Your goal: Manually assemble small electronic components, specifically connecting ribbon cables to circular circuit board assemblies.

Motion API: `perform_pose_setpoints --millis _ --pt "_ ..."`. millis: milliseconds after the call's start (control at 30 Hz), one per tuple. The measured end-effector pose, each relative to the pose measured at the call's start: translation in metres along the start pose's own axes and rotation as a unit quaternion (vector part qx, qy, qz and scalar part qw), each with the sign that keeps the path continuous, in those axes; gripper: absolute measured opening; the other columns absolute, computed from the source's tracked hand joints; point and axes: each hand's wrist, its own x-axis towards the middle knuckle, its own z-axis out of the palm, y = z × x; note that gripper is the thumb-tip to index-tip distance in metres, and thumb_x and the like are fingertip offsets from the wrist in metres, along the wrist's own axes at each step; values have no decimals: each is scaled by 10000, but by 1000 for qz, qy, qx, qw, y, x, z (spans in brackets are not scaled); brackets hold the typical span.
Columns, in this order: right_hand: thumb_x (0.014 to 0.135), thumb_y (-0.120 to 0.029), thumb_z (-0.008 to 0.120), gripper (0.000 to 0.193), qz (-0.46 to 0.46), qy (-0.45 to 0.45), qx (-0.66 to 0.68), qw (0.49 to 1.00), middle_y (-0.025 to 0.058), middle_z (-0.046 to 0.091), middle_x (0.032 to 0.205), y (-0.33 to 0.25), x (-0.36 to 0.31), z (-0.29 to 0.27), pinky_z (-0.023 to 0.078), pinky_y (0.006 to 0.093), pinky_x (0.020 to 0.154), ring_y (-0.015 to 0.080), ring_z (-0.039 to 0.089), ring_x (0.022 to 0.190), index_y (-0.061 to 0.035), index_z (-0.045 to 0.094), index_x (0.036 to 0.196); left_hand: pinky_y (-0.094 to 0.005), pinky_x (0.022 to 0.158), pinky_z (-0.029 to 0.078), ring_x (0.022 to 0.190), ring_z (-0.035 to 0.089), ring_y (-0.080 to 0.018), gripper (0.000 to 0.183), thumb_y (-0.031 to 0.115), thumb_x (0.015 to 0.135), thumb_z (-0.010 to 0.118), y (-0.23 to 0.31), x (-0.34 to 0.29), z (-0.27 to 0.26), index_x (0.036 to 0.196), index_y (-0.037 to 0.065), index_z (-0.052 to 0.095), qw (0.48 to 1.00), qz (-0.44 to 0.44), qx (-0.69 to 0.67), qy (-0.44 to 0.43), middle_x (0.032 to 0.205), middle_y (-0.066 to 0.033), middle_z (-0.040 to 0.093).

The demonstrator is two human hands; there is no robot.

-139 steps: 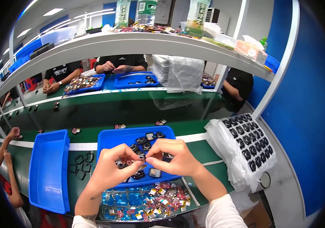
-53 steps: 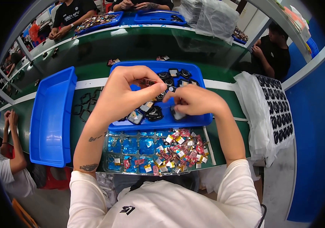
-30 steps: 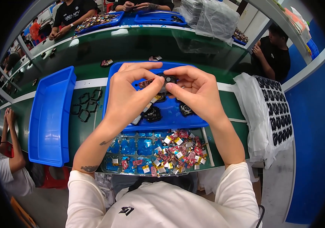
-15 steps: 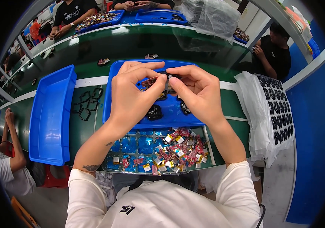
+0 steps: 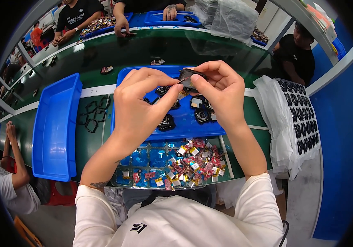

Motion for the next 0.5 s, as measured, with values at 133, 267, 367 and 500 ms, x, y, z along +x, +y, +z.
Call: perform_pose_setpoints --millis 133,267,367,500 --pt "800 -11 663 161 11 1 -7 1000 72 653 868 -1 0 -1 511 201 668 83 625 778 18 590 940 -270 642 467 731 624 -166 101 91 715 741 7 3 -6 787 31 706 998 -53 4 -41 782 -75 676" --pt "786 -5 665 146 -19 6 -34 999 70 658 854 0 -2 -1 494 190 644 77 622 762 11 587 908 -209 639 471 715 621 -96 126 116 777 728 7 4 -9 827 4 695 911 -269 -274 -152 800 -70 684" --pt "776 -1 665 133 -58 15 -83 995 68 660 835 -2 -5 3 492 192 633 80 626 744 9 585 882 -200 664 489 740 628 -88 152 121 810 711 -4 1 -4 874 -14 680 860 -297 -386 -154 826 -77 682" --pt "772 1 666 113 -95 -8 -107 990 65 659 821 -5 -6 4 504 207 628 93 635 722 10 591 857 -206 676 504 752 641 -104 147 96 813 704 -7 0 0 897 -19 669 861 -302 -385 -137 825 -88 680"
